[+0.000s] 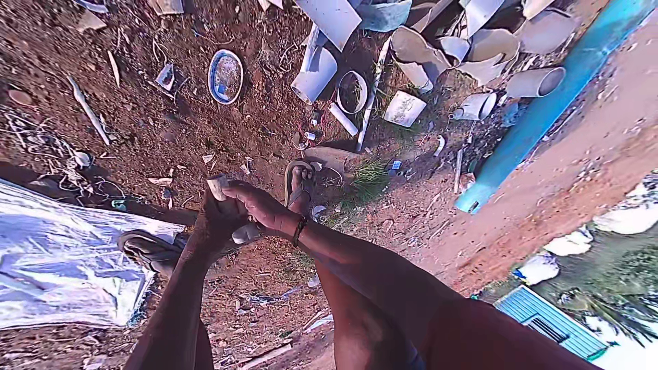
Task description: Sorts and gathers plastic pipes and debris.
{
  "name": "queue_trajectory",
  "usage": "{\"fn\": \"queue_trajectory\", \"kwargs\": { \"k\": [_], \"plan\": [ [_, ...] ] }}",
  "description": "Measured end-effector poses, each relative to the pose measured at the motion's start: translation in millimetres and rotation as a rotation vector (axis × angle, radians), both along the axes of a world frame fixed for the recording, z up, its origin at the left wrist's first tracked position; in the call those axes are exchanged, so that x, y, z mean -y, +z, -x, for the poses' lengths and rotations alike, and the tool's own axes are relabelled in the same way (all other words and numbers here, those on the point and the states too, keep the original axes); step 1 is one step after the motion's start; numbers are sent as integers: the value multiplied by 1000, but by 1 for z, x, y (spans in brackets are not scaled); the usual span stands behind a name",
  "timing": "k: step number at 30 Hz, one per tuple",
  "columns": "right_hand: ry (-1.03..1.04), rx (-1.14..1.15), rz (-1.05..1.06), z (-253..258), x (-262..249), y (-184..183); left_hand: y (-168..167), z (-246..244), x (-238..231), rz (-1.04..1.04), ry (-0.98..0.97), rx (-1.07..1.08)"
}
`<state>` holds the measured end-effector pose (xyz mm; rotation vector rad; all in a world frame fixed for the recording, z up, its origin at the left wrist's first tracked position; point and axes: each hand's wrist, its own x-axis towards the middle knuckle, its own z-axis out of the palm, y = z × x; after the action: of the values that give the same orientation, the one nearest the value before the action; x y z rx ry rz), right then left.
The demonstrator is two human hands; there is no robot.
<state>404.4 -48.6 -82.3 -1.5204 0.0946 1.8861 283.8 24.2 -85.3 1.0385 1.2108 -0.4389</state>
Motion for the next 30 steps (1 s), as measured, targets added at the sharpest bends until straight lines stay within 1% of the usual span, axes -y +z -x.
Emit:
{"fn": "queue_trajectory", "kwargs": {
  "k": [2, 3, 4, 5, 6, 8, 9, 10, 11, 12, 15, 17, 20, 22, 25, 26, 28, 30],
  "plan": [
    [-90, -213, -70, 1, 11, 2, 0, 7, -6, 58, 42, -34],
    [-106, -267, -124, 0, 20, -2, -3, 13, -6, 103, 85, -41],
    [-95, -257, -127, -5, 30, -8, -5, 20, -4, 155, 135, -47],
    [-51, -172, -93, -17, 40, -19, -8, 26, -1, 192, 188, -46],
    [31, 52, -26, -32, 50, -36, -10, 31, 3, 222, 250, -39],
    [274, 675, 189, -72, 82, -86, -12, 37, 12, 298, 399, -31],
    [420, 915, 328, -97, 98, -114, -14, 38, 16, 328, 466, -31],
    [571, 1045, 469, -123, 110, -134, -16, 39, 21, 355, 516, -34],
    [730, 1133, 570, -144, 125, -153, -18, 41, 27, 389, 563, -37],
    [862, 1172, 611, -162, 138, -167, -20, 41, 32, 412, 588, -35],
    [1175, 1158, 557, -184, 155, -185, -14, 36, 39, 425, 567, -33],
    [1251, 1143, 506, -188, 154, -177, -8, 28, 38, 432, 524, -36],
    [1249, 977, 582, -190, 169, -146, 2, 18, 37, 444, 456, -33],
    [1196, 925, 631, -197, 178, -114, 10, 7, 35, 415, 406, -36],
    [1088, 760, 715, -207, 170, -55, 18, -13, 36, 348, 326, -72],
    [1022, 713, 667, -209, 169, -41, 17, -20, 40, 312, 292, -93],
    [790, 618, 458, -200, 164, -16, 14, -33, 49, 243, 230, -109],
    [570, 451, 281, -171, 140, 7, 16, -44, 56, 190, 202, -92]
  ]
}}
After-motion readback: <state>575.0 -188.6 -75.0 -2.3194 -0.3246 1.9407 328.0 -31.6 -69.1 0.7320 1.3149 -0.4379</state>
